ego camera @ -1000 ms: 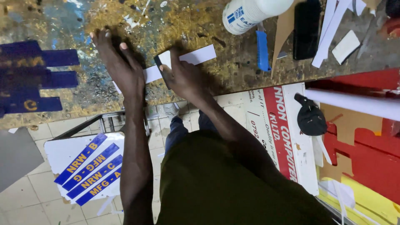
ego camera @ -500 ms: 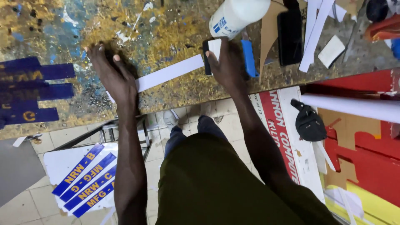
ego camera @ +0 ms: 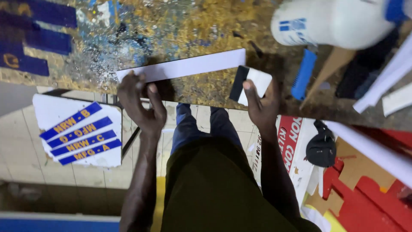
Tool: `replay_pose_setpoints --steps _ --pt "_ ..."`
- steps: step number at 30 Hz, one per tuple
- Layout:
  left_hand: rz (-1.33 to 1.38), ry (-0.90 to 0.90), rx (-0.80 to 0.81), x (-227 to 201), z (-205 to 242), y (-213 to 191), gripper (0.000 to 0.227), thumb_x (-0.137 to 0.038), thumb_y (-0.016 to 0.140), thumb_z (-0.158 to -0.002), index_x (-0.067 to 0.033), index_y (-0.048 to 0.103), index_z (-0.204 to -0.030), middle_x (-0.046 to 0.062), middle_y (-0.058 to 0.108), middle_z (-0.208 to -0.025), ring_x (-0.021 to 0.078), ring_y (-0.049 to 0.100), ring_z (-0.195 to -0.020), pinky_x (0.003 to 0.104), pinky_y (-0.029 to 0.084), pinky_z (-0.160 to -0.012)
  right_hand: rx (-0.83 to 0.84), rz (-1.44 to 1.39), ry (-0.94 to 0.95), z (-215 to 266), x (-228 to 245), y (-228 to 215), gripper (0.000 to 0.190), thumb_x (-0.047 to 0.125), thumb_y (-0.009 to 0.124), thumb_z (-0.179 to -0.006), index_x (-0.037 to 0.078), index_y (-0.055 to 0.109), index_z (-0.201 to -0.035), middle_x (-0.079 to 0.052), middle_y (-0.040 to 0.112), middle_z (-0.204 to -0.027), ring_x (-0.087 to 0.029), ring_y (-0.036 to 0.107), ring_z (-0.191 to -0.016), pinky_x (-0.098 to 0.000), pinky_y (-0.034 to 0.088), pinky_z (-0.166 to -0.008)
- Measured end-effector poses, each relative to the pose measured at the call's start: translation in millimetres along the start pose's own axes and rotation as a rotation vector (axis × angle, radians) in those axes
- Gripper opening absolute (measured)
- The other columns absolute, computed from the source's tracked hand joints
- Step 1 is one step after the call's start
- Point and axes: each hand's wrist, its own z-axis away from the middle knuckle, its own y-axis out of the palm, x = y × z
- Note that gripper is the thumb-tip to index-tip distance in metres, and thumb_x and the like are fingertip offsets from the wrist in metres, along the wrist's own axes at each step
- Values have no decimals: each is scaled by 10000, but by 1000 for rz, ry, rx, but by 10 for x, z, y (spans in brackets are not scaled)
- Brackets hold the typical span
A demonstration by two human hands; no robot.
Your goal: The person applies blue vinyl stickers with yellow text onto a white backing sheet. They use a spray bottle to wet the stickers and a squeegee tool to smooth them down, ensuring proper adhesion. The person handles multiple sticker strips, peeling them from their backing and placing them onto the sheet.
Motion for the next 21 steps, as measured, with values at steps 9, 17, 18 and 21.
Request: replay_pose_setpoints --steps 9,17,18,21 --pt "141 -142 13 -53 1261 362 69 -26 786 -1014 12 728 -1016 187 782 -957 435 733 -779 535 589 -677 -89 99 -94 204 -388 219 348 211 866 -1075 -81 725 -1198 -198 688 -1023 -299 741 -978 -435 593 -971" --pt "137 -195 146 -705 672 543 102 -136 822 -978 -53 847 -1031 140 819 -1019 347 763 -855 455 637 -790 -254 155 -29 396 -504 314 388 293 924 -992 -26 741 -1118 -113 705 -946 -186 732 -902 -347 614 -894" --pt "180 -187 174 -801 511 568 119 -105 819 -963 -24 857 -1042 173 810 -1016 371 775 -843 466 658 -779 -286 160 -13 471 -535 329 415 299 949 -964 -31 748 -1116 -110 710 -937 -188 739 -896 -340 618 -893" --pt "337 -100 67 -875 266 874 186 -45 727 -1025 53 863 -1106 245 844 -1091 353 811 -910 443 689 -840 -611 108 -106 258 -480 686 419 325 980 -826 -23 775 -940 -86 726 -819 -98 726 -797 -224 598 -789"
